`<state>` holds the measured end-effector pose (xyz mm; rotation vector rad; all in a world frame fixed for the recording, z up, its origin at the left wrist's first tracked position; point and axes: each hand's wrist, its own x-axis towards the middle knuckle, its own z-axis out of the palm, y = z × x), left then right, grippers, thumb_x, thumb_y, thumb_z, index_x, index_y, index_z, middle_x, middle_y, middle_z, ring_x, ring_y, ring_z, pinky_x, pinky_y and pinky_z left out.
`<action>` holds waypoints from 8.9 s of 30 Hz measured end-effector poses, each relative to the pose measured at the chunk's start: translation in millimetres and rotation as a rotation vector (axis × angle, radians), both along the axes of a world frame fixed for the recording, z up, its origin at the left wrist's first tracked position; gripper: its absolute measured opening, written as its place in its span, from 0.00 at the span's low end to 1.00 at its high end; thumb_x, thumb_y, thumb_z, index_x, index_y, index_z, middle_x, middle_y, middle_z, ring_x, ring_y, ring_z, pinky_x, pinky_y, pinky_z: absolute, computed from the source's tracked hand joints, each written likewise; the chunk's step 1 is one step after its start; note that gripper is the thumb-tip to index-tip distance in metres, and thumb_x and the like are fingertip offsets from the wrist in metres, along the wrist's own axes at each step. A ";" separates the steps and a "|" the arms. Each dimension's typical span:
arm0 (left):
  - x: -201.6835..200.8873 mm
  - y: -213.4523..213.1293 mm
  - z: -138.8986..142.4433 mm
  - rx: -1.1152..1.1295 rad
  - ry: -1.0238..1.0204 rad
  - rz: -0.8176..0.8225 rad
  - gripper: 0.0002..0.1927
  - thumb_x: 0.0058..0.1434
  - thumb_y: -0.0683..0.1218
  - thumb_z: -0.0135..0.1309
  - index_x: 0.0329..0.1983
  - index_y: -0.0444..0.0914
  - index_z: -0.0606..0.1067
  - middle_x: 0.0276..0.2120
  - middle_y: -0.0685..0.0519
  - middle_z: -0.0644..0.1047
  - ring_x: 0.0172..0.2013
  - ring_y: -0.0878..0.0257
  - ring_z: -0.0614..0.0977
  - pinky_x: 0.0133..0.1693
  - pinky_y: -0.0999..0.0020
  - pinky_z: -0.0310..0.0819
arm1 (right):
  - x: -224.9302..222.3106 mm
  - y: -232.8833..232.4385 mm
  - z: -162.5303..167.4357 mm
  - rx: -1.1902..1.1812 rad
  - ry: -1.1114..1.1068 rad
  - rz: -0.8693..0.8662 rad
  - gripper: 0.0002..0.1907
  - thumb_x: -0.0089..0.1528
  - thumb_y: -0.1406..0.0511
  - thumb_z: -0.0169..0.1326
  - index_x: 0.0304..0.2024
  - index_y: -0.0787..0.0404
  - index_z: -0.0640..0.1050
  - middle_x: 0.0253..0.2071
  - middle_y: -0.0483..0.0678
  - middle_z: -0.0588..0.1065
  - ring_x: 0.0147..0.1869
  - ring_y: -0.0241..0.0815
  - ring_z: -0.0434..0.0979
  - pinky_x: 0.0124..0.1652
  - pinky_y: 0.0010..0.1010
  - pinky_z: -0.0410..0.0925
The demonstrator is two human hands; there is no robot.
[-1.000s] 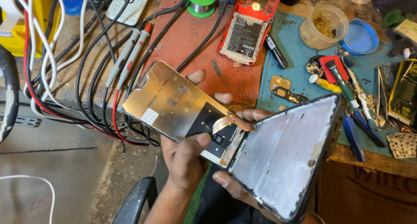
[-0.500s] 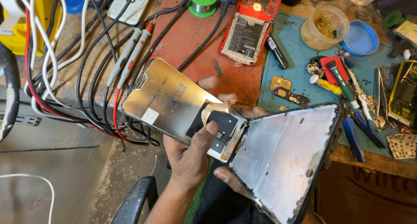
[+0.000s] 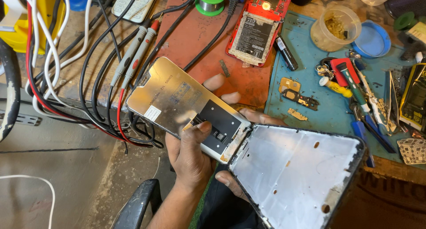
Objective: The person uses a screwdriver and a metal prying tool to remove screws and pry open the back cover of a mobile phone. They then use a cotton swab to clean a small internal component.
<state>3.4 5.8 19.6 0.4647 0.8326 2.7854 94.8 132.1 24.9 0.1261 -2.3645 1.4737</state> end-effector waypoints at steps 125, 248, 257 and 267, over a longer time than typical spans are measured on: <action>-15.2 -14.9 13.9 -0.065 -0.249 -0.231 0.26 0.57 0.42 0.40 0.54 0.20 0.70 0.37 0.34 0.79 0.36 0.47 0.84 0.44 0.52 0.83 | 11.9 -1.2 13.3 -0.047 -0.019 -0.070 0.46 0.47 0.63 0.58 0.68 0.64 0.61 0.62 0.50 0.73 0.69 0.43 0.71 0.73 0.39 0.58; -7.2 -18.9 8.5 0.469 -0.258 -0.192 0.37 0.74 0.59 0.46 0.78 0.33 0.57 0.63 0.31 0.71 0.56 0.40 0.80 0.54 0.49 0.79 | 27.4 10.8 56.3 0.012 0.282 0.095 0.11 0.63 0.64 0.63 0.45 0.62 0.78 0.39 0.51 0.80 0.48 0.47 0.87 0.53 0.48 0.77; -7.0 -15.8 6.9 0.510 -0.265 -0.197 0.36 0.75 0.59 0.44 0.77 0.31 0.58 0.61 0.32 0.71 0.54 0.41 0.81 0.52 0.50 0.80 | 28.4 11.0 55.0 0.117 0.278 0.000 0.10 0.64 0.65 0.62 0.45 0.62 0.78 0.42 0.50 0.80 0.50 0.48 0.86 0.55 0.46 0.76; -2.3 -17.2 1.7 0.443 -0.258 -0.180 0.38 0.75 0.61 0.46 0.75 0.30 0.59 0.60 0.34 0.72 0.55 0.42 0.81 0.52 0.49 0.80 | 32.3 14.5 55.1 0.171 0.249 0.007 0.11 0.61 0.65 0.62 0.45 0.60 0.77 0.43 0.50 0.80 0.52 0.47 0.85 0.59 0.50 0.75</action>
